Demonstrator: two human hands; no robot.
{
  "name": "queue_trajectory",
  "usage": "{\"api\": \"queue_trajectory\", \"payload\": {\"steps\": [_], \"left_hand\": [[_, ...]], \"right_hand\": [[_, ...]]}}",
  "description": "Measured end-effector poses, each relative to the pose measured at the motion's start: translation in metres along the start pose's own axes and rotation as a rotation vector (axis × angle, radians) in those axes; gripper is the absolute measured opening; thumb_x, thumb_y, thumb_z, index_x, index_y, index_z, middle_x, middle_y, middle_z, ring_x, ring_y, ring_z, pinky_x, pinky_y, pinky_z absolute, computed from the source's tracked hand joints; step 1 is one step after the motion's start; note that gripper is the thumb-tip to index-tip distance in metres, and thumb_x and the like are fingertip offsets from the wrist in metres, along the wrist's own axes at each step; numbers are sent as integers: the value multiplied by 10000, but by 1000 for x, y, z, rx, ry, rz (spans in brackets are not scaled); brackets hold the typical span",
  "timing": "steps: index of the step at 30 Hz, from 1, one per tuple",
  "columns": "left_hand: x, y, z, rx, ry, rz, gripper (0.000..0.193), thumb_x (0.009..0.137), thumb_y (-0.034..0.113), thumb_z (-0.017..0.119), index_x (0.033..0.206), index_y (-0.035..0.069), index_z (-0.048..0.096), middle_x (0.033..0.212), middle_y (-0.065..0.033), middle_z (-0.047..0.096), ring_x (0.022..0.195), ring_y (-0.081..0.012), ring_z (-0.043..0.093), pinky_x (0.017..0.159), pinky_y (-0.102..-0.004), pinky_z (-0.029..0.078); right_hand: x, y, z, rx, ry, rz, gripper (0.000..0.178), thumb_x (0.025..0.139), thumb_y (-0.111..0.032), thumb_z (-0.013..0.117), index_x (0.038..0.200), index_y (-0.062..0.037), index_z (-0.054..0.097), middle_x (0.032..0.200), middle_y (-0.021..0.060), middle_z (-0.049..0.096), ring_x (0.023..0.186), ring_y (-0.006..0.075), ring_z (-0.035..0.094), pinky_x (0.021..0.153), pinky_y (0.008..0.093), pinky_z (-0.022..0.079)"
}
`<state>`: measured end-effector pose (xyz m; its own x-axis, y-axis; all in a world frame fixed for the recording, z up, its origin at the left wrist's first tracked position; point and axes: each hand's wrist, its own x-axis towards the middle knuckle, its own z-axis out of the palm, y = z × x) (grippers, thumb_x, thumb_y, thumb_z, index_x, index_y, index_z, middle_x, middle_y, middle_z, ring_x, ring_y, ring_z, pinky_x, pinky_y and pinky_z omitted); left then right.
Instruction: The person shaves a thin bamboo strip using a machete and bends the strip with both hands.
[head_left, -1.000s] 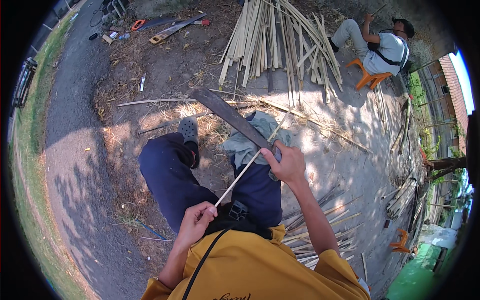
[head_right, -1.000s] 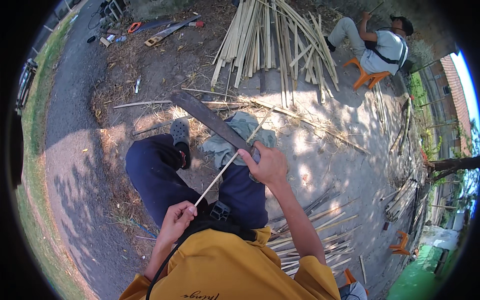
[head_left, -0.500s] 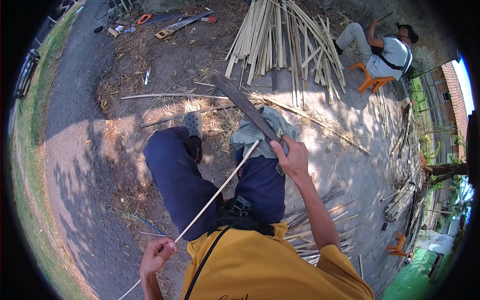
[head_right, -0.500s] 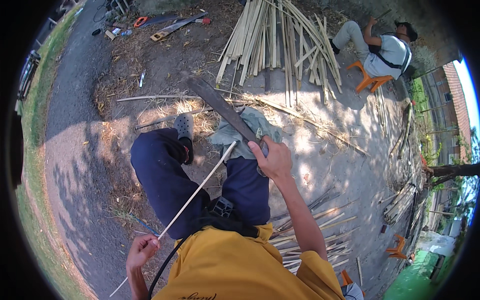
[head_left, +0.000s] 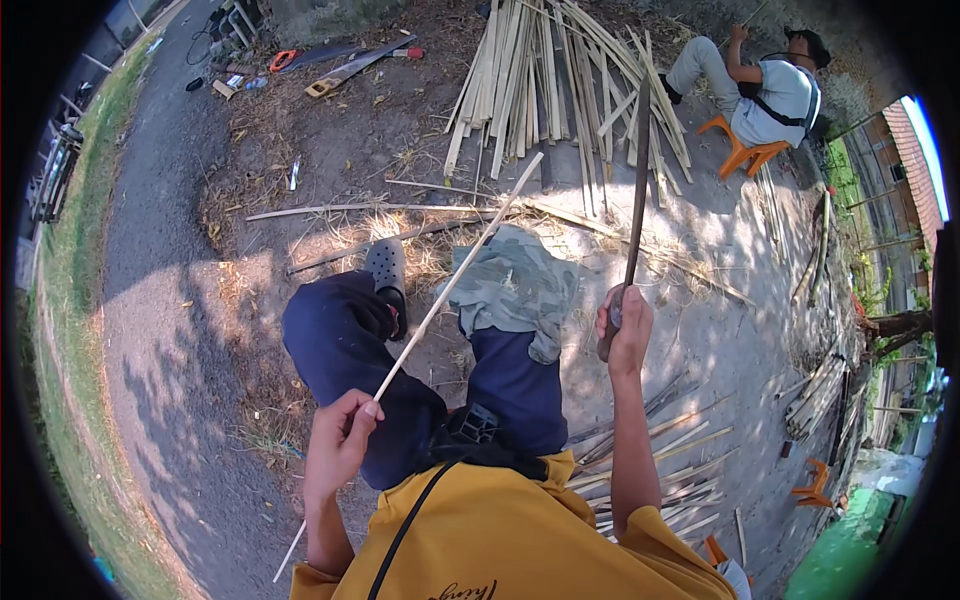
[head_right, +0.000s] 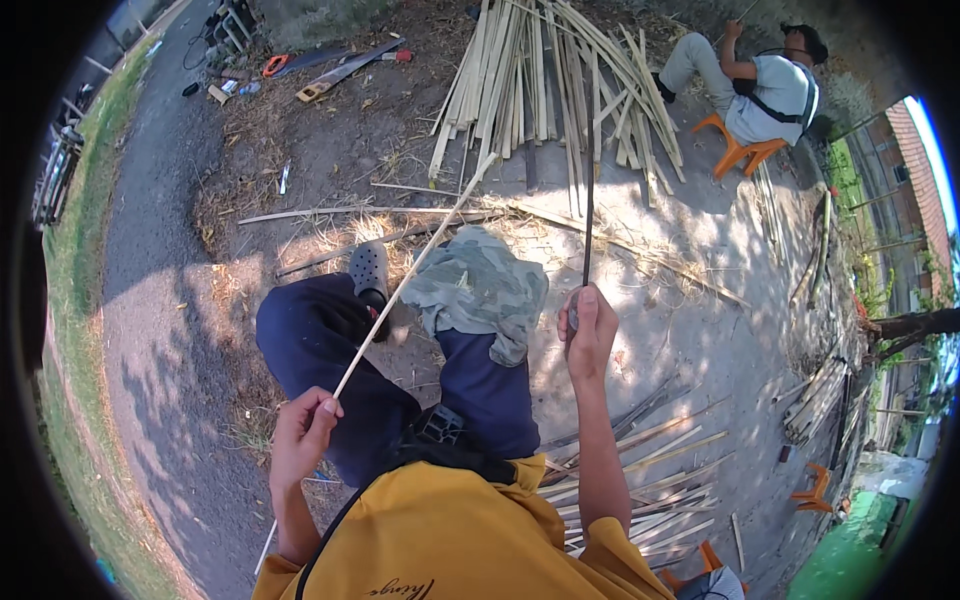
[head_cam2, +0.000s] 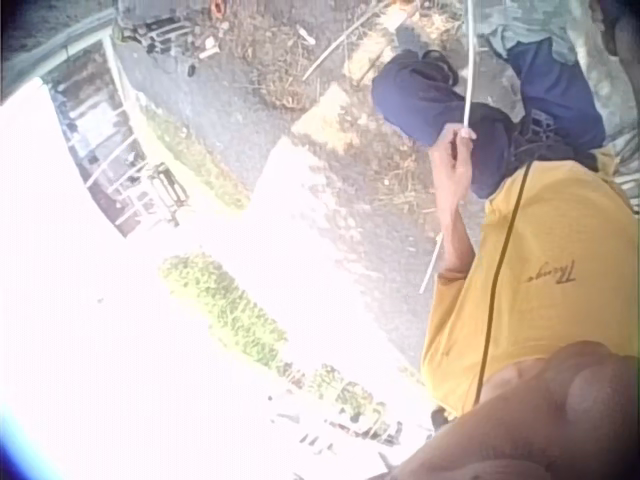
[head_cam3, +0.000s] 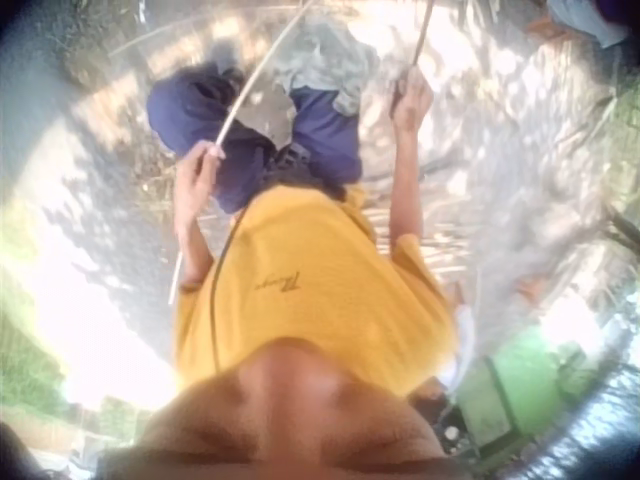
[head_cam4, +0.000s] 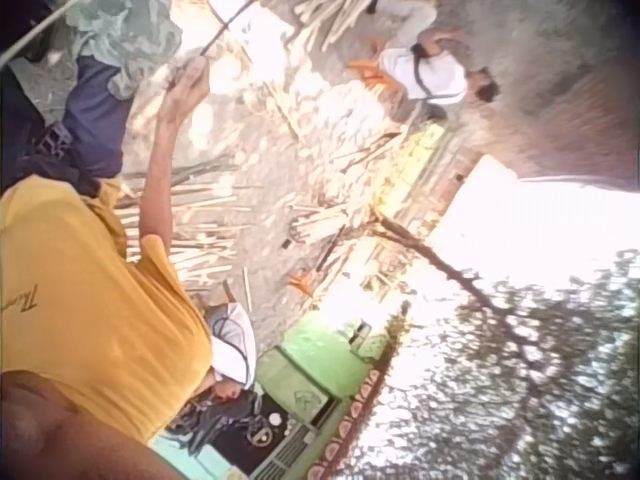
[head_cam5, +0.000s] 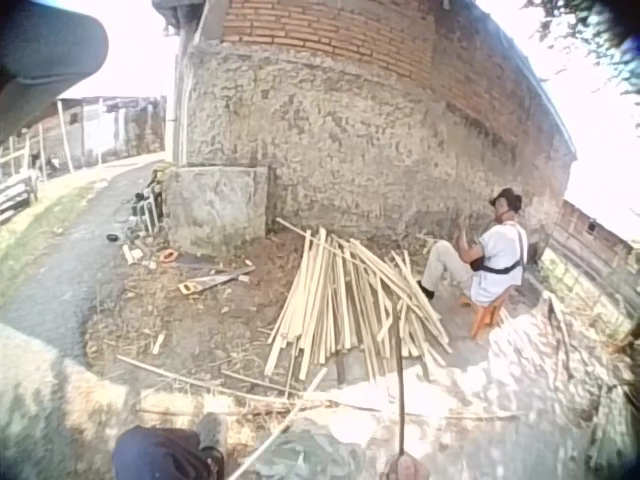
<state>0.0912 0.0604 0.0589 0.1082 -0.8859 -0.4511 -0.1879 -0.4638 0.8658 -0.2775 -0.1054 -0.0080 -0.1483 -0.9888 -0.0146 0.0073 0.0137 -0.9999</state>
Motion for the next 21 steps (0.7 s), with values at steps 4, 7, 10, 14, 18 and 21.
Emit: {"api": "queue_trajectory", "payload": {"steps": [4, 7, 10, 14, 18, 21], "left_hand": [[30, 30, 6, 5, 100, 108, 228, 1104, 143, 580, 935, 17, 667, 627, 86, 432, 571, -1, 371, 510, -244, 257], [34, 44, -7, 52, 186, 187, 217, 1092, 129, 596, 929, 5, 667, 622, 64, 430, 568, -12, 358, 511, -267, 240], [41, 75, -14, 437, 246, 350, 119, 1038, 67, 648, 951, -10, 672, 631, -49, 488, 550, -101, 425, 527, -310, 321], [53, 78, -32, 605, 311, 529, 74, 1010, 71, 676, 971, 8, 684, 709, -116, 591, 574, -255, 550, 568, -375, 419], [84, 74, -41, 777, 269, 638, 66, 979, 111, 707, 1017, 57, 700, 871, -134, 681, 764, -371, 677, 664, -454, 521], [113, 71, -36, 864, 205, 728, 80, 978, 150, 708, 1032, 90, 705, 921, -111, 693, 824, -363, 708, 690, -466, 551]], "right_hand": [[13, 47, -39, -324, 72, 83, 597, 1103, -554, 501, 833, -25, 565, 654, 56, 521, 553, 153, 509, 525, 321, 410], [6, 129, -56, -879, 217, 237, 703, 1010, -639, 610, 910, 54, 678, 706, 168, 641, 666, 350, 621, 676, 473, 497], [-25, 238, -101, -1055, 264, 441, 787, 970, -729, 575, 1019, 38, 744, 917, 272, 739, 911, 480, 714, 843, 544, 530], [-75, 296, -108, -1113, 244, 578, 832, 933, -768, 587, 1097, 27, 768, 1041, 303, 756, 1003, 503, 719, 893, 564, 538], [-87, 323, -105, -1075, 192, 563, 845, 920, -765, 605, 1128, 39, 763, 1056, 319, 750, 1039, 494, 720, 915, 559, 543], [-69, 354, -135, -1156, 88, 655, 745, 897, -677, 712, 1122, 32, 758, 1069, 286, 756, 1052, 471, 721, 948, 538, 548]]}}
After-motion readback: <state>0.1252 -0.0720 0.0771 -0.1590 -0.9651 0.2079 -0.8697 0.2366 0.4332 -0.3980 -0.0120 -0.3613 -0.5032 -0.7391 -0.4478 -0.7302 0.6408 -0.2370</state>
